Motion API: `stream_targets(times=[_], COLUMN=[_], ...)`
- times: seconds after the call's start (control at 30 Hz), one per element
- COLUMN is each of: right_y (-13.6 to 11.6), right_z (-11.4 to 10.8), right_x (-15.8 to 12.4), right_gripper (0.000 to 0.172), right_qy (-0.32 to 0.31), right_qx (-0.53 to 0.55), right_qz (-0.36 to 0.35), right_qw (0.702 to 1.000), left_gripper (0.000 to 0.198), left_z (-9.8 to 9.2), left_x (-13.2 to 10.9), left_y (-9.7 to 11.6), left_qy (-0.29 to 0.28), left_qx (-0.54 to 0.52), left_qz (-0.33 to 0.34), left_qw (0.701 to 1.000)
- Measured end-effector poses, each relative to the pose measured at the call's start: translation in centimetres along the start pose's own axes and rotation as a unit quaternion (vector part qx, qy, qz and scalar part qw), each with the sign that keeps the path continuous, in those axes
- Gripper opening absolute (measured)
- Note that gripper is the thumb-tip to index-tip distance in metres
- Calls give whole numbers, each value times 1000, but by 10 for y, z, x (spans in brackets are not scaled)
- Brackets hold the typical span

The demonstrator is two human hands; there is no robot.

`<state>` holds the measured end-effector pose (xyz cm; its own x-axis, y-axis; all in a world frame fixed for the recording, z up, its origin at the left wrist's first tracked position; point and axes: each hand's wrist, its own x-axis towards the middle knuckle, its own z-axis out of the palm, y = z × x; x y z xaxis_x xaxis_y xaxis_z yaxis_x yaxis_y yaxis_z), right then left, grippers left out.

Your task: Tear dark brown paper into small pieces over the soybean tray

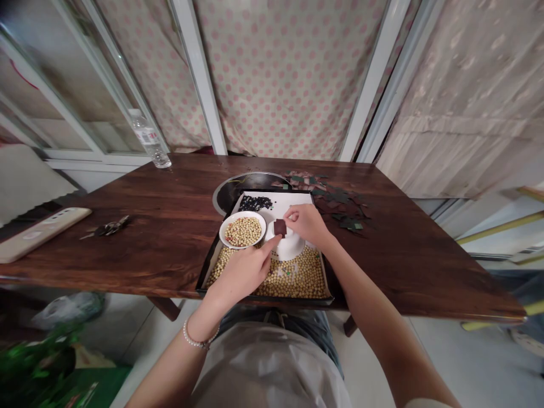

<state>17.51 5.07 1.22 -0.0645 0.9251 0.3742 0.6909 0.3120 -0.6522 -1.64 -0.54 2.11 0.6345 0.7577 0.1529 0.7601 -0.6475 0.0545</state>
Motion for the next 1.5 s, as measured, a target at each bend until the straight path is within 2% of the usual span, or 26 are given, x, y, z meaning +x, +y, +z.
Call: stream_targets(times=[0.07, 0.17, 0.2, 0.23, 0.33, 0.37, 0.5, 0.53, 0.67, 0.7, 0.8, 0.87, 1.03, 1.17, 1.33, 1.5], right_y=[1, 0, -1, -1, -2, -3, -3, -3, -3, -4, -9, -9, -3, -5, -12, -5], right_z=[-1, -1, -1, -1, -1, -1, -1, -1, -2, -2, -1, -1, 0, 0, 0, -2], right_x=[0, 0, 0, 0, 0, 0, -1, 0, 2, 1, -2, -2, 2, 1, -2, -1], right_gripper=[16, 18, 17, 16, 15, 15, 16, 15, 15, 16, 16, 16, 15, 15, 16, 16], right_qy=[22, -68, -79, -67, 24, 28, -86, -85, 15, 7, -70, -85, -52, 5, -56, 47], right_qx=[10, 55, 49, 30, -24, -19, 35, 22, -51, -46, -1, 9, 10, 1, 17, -62], right_qz=[8, -6, -10, -10, 0, 0, -21, -22, -21, -25, -34, -29, -15, -15, -34, -30], right_qw=[1000, 996, 996, 997, 999, 999, 995, 996, 998, 999, 997, 996, 998, 1000, 998, 997], left_gripper=[55, 53, 53, 53, 54, 54, 53, 52, 52, 52, 51, 52, 52, 52, 53, 53], left_z=[-1, -2, -2, -1, 0, 0, 1, 0, 0, 0, 0, 1, 2, 3, 4, 2], left_x=[0, 1, 1, 1, 1, 1, 0, 1, 1, 1, 1, 1, 1, 1, 1, 1], left_y=[0, 0, 0, 0, 0, 0, 0, 0, 0, 0, 0, 0, 0, -1, -1, 0], left_qy=[-5, -8, -7, -5, 2, 4, 3, 1, -6, -7, -3, 1, 2, 0, -7, -13], left_qx=[0, -5, -7, -9, -12, -10, 4, 4, 1, 3, 11, 12, 14, 17, 19, 17], left_qz=[0, -2, -2, -2, -1, -1, -3, -2, 3, 3, 1, 0, 2, 2, -5, -6], left_qw=[1000, 1000, 1000, 1000, 1000, 1000, 1000, 1000, 1000, 1000, 1000, 1000, 1000, 1000, 1000, 1000])
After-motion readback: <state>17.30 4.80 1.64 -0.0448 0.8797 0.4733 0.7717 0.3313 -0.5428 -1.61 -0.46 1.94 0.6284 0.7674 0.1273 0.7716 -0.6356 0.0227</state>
